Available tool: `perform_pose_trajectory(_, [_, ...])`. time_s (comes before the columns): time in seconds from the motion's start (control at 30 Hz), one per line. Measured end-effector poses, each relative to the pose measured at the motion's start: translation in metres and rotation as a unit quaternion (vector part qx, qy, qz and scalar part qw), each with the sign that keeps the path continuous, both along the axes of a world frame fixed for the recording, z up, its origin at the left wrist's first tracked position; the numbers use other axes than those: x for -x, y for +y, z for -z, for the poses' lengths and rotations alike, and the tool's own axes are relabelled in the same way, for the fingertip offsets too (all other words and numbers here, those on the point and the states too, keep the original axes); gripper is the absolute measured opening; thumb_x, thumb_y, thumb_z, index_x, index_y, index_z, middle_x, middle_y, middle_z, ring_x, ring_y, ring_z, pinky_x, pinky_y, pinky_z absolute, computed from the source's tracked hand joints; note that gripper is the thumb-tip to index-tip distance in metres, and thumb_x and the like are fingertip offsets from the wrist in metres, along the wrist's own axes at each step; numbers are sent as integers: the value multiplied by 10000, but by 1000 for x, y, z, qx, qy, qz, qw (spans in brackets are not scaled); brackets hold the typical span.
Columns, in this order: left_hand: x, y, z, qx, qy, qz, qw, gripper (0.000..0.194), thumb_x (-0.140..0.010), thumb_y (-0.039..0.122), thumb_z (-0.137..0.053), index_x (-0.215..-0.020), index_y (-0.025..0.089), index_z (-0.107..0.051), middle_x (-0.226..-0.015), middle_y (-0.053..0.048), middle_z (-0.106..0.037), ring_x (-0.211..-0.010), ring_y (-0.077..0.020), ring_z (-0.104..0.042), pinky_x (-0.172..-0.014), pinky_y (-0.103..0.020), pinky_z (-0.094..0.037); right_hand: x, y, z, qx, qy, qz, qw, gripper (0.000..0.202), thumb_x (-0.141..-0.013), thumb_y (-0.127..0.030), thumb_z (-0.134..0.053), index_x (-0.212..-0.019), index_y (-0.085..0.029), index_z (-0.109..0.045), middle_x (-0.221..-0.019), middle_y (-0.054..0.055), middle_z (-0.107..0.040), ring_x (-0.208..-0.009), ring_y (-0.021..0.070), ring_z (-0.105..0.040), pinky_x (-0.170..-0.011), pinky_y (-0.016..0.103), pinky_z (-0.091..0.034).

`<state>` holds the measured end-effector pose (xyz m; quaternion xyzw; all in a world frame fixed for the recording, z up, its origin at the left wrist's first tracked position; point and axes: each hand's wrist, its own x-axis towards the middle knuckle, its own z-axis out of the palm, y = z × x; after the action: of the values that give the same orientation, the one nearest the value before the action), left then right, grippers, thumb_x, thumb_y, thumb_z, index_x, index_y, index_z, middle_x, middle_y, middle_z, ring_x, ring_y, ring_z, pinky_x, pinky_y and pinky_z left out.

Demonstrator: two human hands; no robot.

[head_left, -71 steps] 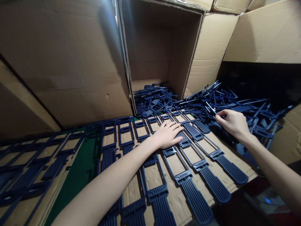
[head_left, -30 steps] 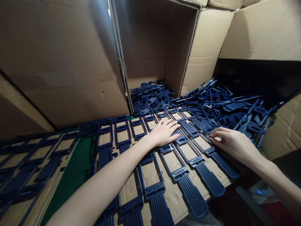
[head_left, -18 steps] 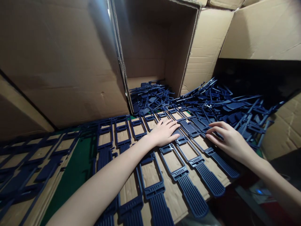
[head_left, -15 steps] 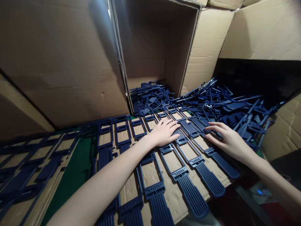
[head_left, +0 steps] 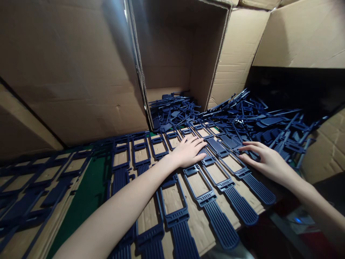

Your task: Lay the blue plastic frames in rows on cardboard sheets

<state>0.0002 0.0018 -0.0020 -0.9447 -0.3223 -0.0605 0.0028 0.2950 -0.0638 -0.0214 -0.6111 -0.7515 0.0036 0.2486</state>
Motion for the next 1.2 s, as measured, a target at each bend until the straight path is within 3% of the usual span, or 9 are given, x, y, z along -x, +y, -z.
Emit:
perform_pose_trajectory(0.3, [0,0,0,-3,2,2,1000,520,-969,468,-287,-1394,184,-385,-1491,-83,-355,-1379,-246,-283,-1141,-446,-159,3,2,1,19,0,-1,1000,371,-851,-532,-480,-999,-249,-669,-1250,83,-559,-1088,277,-585,-871,415,-491])
perform_pose_trajectory(0.63, [0,1,3,-7,-7,4,1000,519,-966,480,-290,-1389,198,-393,-1484,-77,-370,-1375,-247,-294,-1141,-456,-161,4,6,1,4,3,-49,999,334,-861,-496,-489,-1000,-236,-646,-1227,83,-598,-1092,272,-585,-933,438,-462])
perform_pose_trajectory(0.9, [0,0,1,2,-12,2,1000,510,-964,472,-301,-1389,206,-392,-1487,-78,-363,-1378,-258,-286,-1130,-482,-183,0,6,-4,19,-7,-48,999,329,-841,-509,-504,-974,-254,-664,-1185,54,-621,-1043,254,-606,-867,399,-498])
perform_pose_trajectory(1.03, [0,0,0,1,-8,2,1000,518,-967,470,-299,-1392,188,-391,-1490,-81,-358,-1380,-256,-284,-1137,-469,-174,0,5,-5,30,-3,-42,999,390,-842,-520,-511,-1115,-263,-617,-1153,53,-632,-1018,251,-611,-816,377,-517])
perform_pose_trajectory(1.1, [0,0,0,1,-7,2,1000,516,-967,470,-301,-1393,193,-389,-1490,-79,-358,-1382,-252,-281,-1139,-464,-169,1,4,-6,33,-2,-47,998,423,-855,-517,-501,-1195,-276,-577,-1158,54,-627,-1039,252,-601,-847,389,-509])
perform_pose_trajectory(1.2, [0,0,1,-1,-9,3,1000,511,-965,472,-303,-1392,204,-389,-1489,-77,-362,-1383,-246,-282,-1140,-458,-166,2,4,-6,27,-6,-65,997,389,-871,-514,-478,-1160,-291,-614,-1209,62,-596,-1109,262,-567,-935,423,-474])
